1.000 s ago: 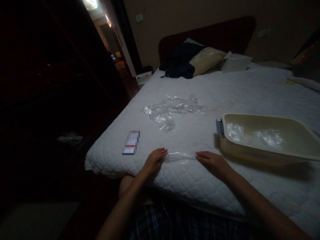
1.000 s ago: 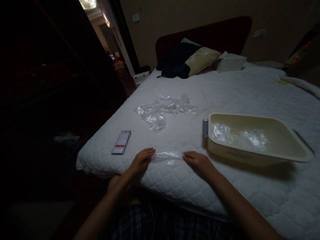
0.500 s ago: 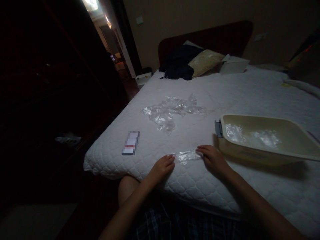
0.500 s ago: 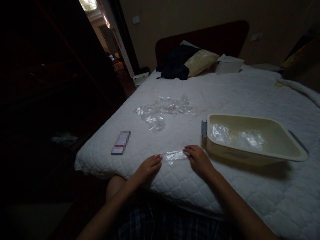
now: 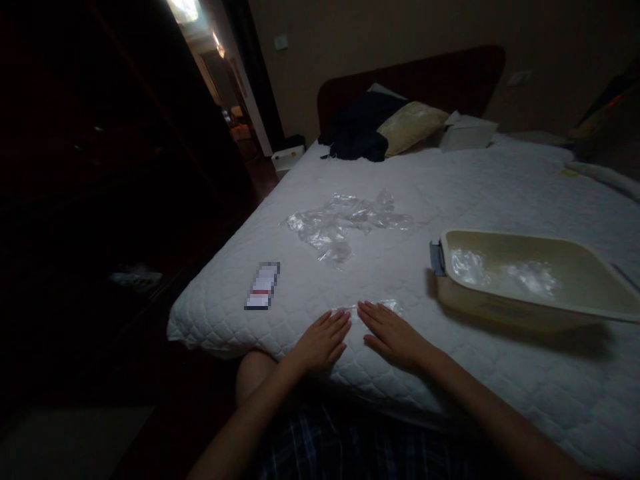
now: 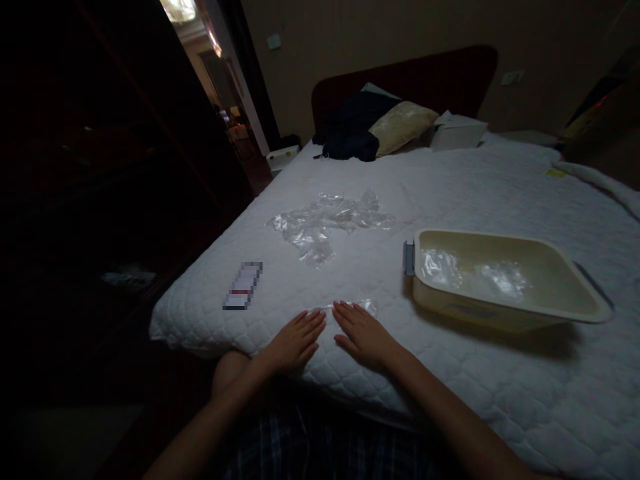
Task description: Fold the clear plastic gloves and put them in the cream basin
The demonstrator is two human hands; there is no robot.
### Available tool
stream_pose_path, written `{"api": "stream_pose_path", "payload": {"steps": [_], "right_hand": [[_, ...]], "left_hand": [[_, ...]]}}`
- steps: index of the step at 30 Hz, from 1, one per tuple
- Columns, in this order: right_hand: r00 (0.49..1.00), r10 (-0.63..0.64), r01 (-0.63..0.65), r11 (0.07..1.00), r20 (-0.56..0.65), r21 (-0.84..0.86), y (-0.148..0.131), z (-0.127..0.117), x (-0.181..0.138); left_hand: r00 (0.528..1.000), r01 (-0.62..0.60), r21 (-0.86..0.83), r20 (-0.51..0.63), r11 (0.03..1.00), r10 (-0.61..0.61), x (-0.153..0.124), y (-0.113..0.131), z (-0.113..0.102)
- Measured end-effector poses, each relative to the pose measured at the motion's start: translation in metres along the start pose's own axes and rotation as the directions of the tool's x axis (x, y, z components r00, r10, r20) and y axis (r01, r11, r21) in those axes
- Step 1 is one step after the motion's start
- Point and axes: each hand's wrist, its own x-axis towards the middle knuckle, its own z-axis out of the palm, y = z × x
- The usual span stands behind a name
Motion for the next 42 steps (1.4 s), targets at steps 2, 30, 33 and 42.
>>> {"api": "stream_pose_path", "payload": {"steps": [2,30,33,42], "right_hand": [[1.0,0.016,-0.016,1.0,-0.008,-0.008,0.008,-0.003,-0.006],[0.957,0.282,-0.269,0.949,-0.061,0.165,-0.006,-0.021,-0.01],[0.936,0.342,-0.317,0.921,-0.08,0.225,-0.006,-0.017,-0.004],[0.867,0.472,-0.391,0.843,-0.158,0.369,0.016,-0.012,0.025]], "left_hand": [[1.0,0.002,-0.002,0.001,1.0,-0.002,-0.001,0.0,-0.001],[0.814,0.394,-0.233,-0.361,0.889,-0.455,0.017,-0.001,-0.006],[0.824,0.401,-0.249,-0.323,0.882,-0.466,0.021,0.002,-0.007],[0.936,0.222,-0.179,-0.237,0.958,-0.261,0.004,0.035,-0.012]]}}
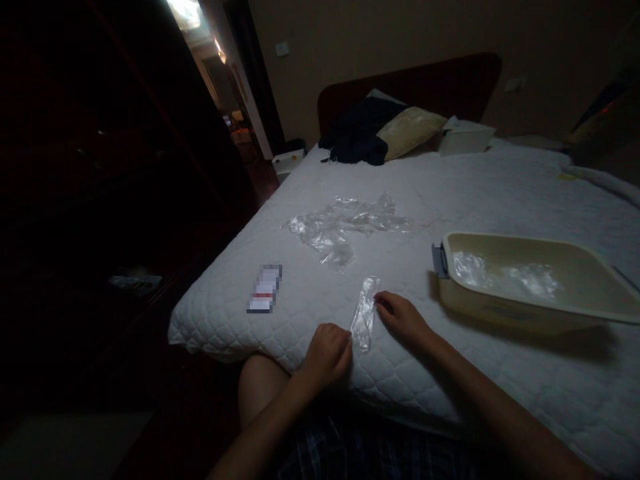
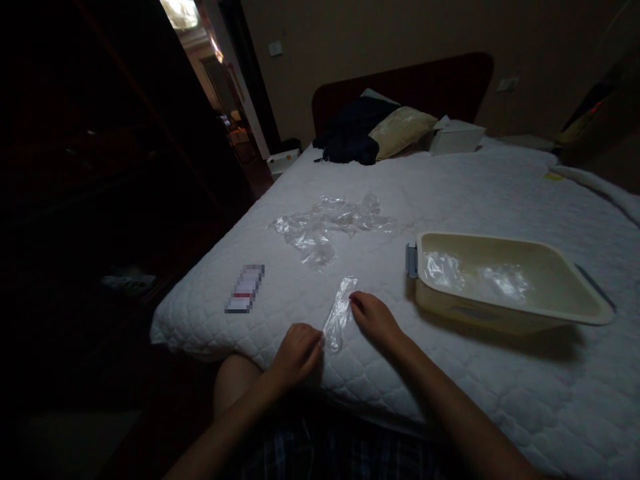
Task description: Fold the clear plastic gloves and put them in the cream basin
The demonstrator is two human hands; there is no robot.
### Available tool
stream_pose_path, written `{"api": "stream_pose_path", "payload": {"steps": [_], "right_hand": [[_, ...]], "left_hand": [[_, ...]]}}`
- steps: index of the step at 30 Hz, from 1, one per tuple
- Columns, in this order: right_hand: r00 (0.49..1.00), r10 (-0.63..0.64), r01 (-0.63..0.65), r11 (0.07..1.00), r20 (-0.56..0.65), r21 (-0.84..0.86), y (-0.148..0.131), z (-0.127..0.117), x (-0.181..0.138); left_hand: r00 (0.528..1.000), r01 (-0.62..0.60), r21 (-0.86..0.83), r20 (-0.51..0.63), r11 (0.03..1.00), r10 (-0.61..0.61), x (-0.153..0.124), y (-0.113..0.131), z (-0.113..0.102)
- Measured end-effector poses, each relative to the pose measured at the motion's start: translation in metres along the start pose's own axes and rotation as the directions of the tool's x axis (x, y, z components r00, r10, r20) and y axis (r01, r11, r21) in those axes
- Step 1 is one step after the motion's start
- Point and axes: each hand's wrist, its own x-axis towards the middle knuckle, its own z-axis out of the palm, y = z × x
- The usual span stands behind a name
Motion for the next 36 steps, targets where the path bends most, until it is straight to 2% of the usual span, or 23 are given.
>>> {"api": "stream_pose_path", "payload": {"steps": [2,5,8,10,13,17,20,23,27,32,36], "right_hand": [[1.0,-0.006,0.006,0.997,-0.005,0.078,0.004,0.004,0.006],[0.999,-0.034,0.035,0.983,-0.01,0.183,0.011,0.007,0.009],[0.996,-0.069,0.078,0.98,-0.051,0.181,0.015,0.004,0.005],[0.992,-0.105,0.114,0.985,-0.069,0.129,0.016,0.0,0.001],[0.979,-0.199,0.2,0.979,-0.034,0.025,0.015,-0.007,-0.005],[0.944,-0.328,0.329,0.933,0.032,-0.145,0.019,-0.007,-0.009],[0.915,-0.395,0.401,0.877,0.079,-0.265,0.025,-0.003,-0.009],[0.9,-0.426,0.431,0.837,0.091,-0.336,0.029,0.0,-0.008],[0.885,-0.457,0.455,0.813,0.086,-0.364,0.028,0.001,-0.007],[0.894,-0.444,0.439,0.842,0.06,-0.312,0.024,0.002,-0.007],[0.896,-0.429,0.443,0.858,0.11,-0.261,0.023,0.001,-0.007]], "left_hand": [[0.994,-0.1,-0.046,0.048,0.994,0.102,-0.003,0.01,0.001],[0.957,-0.262,-0.11,0.097,0.959,0.273,-0.004,0.02,0.005],[0.939,-0.325,-0.074,0.098,0.943,0.331,-0.003,0.017,0.009],[0.959,-0.281,0.011,0.032,0.96,0.28,-0.001,0.005,0.011],[0.977,-0.165,0.111,-0.117,0.98,0.178,0.008,-0.016,0.014],[0.991,-0.063,0.093,-0.114,0.994,0.074,0.026,-0.03,0.02],[0.994,-0.045,0.056,-0.093,0.997,0.05,0.036,-0.027,0.029],[0.99,-0.002,-0.015,-0.139,1.0,0.0,0.039,-0.024,0.037],[0.985,0.033,-0.092,-0.164,0.995,-0.048,0.039,-0.024,0.04],[0.988,0.026,-0.077,-0.15,0.997,-0.037,0.04,-0.025,0.038],[0.99,0.031,-0.064,-0.134,0.997,-0.04,0.04,-0.023,0.037]]}}
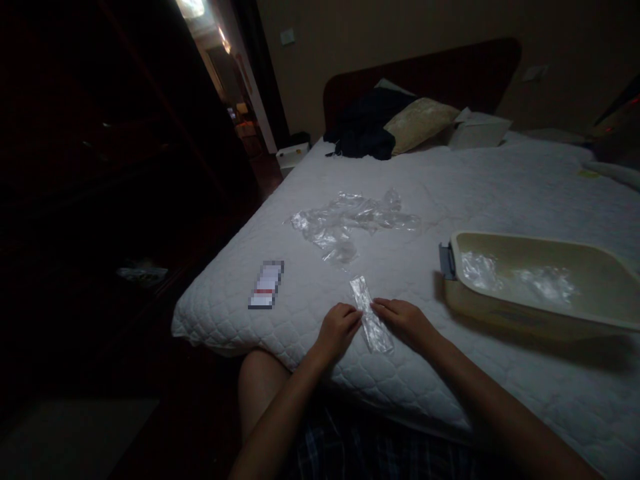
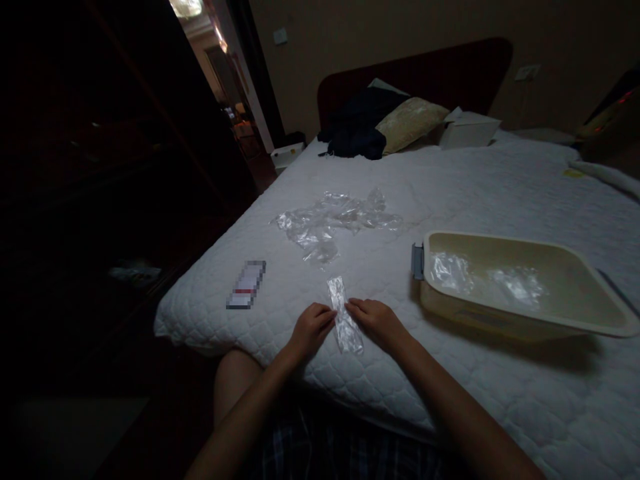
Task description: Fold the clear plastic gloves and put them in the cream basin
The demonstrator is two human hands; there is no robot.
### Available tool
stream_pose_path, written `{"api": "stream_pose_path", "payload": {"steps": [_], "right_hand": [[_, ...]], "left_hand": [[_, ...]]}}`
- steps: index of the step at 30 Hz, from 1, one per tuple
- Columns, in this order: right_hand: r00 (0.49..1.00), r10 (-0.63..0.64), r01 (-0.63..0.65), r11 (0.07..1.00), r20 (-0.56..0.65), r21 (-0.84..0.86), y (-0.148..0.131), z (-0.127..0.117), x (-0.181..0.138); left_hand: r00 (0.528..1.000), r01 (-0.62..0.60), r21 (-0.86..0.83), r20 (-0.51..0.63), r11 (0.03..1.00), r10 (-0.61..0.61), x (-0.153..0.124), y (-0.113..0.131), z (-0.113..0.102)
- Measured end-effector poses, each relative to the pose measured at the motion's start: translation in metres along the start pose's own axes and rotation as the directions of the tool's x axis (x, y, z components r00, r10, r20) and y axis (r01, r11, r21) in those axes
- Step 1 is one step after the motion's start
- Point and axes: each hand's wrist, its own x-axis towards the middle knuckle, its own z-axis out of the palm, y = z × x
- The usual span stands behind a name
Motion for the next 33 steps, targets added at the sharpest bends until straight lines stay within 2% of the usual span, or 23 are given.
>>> {"api": "stream_pose_path", "payload": {"steps": [4,10,16,25,33], "right_hand": [[1.0,0.012,-0.013,0.997,0.012,0.073,0.0,-0.001,0.001],[0.997,0.078,-0.079,0.977,0.014,0.196,-0.006,-0.006,0.004],[0.987,0.161,-0.16,0.953,0.017,0.257,-0.01,-0.008,0.008],[0.97,0.243,-0.236,0.938,0.003,0.254,-0.007,0.002,0.013],[0.935,0.355,-0.342,0.905,-0.005,0.253,-0.011,0.005,0.019]], "left_hand": [[0.999,0.048,-0.045,0.014,0.998,-0.047,0.001,0.0,0.0],[0.975,0.222,-0.151,0.002,0.963,-0.224,0.009,-0.003,0.006],[0.968,0.248,-0.18,0.02,0.952,-0.249,0.012,-0.002,0.006],[0.955,0.298,-0.129,0.043,0.946,-0.294,0.015,0.005,0.002],[0.885,0.462,-0.047,-0.036,0.885,-0.464,0.024,0.011,0.012]]}}
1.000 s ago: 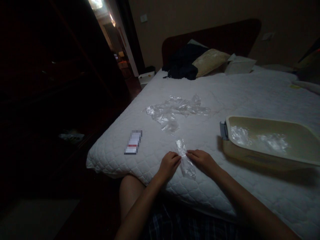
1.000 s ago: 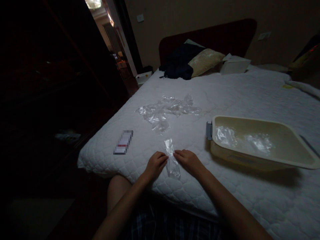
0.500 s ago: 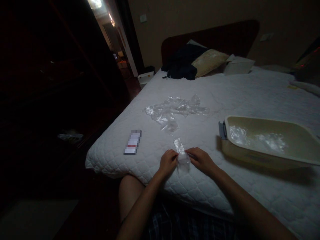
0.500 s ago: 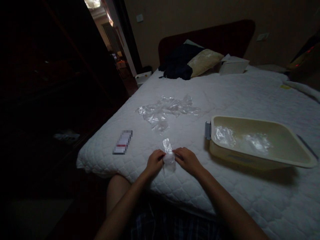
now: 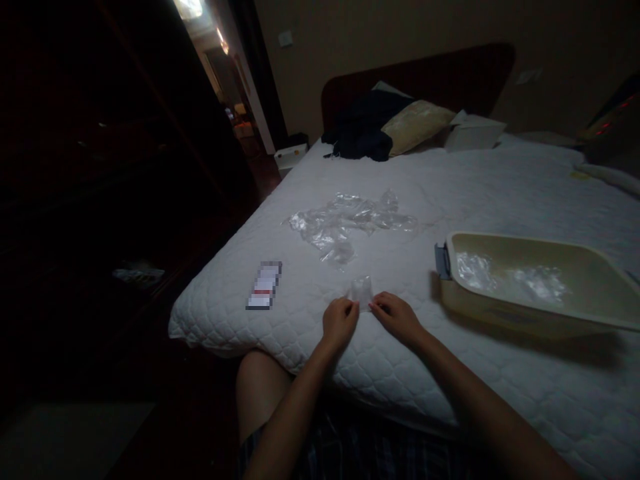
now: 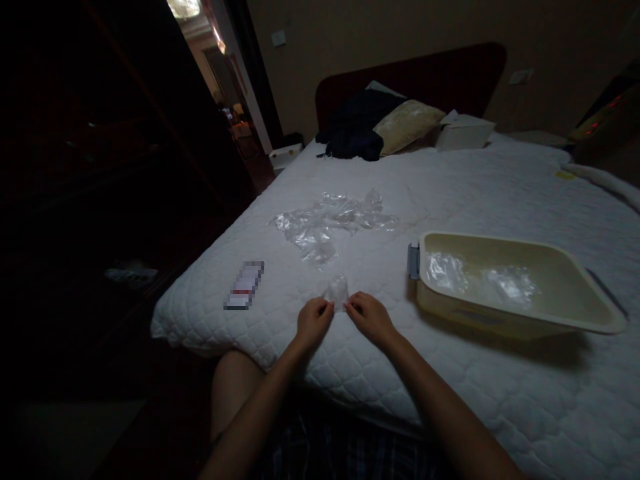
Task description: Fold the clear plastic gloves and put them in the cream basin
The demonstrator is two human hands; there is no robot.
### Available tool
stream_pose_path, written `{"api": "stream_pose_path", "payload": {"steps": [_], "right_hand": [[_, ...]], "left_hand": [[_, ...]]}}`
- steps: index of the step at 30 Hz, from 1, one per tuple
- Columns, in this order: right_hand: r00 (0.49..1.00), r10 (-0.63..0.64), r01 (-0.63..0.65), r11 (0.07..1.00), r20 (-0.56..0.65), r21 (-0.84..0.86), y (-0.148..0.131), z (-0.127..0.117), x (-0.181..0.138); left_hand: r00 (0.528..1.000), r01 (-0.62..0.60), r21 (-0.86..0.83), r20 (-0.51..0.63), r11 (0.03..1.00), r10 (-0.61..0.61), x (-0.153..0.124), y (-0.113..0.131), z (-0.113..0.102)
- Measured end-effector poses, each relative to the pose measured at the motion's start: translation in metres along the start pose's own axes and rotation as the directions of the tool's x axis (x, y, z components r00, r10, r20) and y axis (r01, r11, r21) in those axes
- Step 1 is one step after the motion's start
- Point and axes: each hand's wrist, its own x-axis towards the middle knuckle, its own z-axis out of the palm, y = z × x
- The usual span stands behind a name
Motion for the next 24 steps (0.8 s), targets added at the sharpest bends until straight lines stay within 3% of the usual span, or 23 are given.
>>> {"api": "stream_pose_path", "payload": {"steps": [8,15,21,24], "right_hand": [[0.997,0.08,-0.08,0.995,-0.017,-0.051,-0.0014,0.0027,-0.0008],[0.999,-0.043,0.041,0.994,-0.019,-0.097,-0.0014,0.0046,-0.0023],[0.999,-0.037,0.03,0.984,-0.037,-0.174,-0.0019,0.0057,-0.0051],[0.982,-0.181,0.164,0.953,-0.045,-0.257,-0.0066,0.0062,-0.0081]], "left_hand": [[0.996,0.079,0.025,-0.046,0.997,-0.078,0.0023,0.0017,0.0066],[0.992,0.108,-0.021,-0.071,0.994,-0.109,0.0011,-0.0007,0.0072],[0.99,0.099,-0.051,-0.097,0.994,-0.103,0.0001,-0.0012,0.0071],[0.991,0.091,-0.047,-0.09,0.995,-0.095,-0.0008,-0.0003,0.0063]]}}
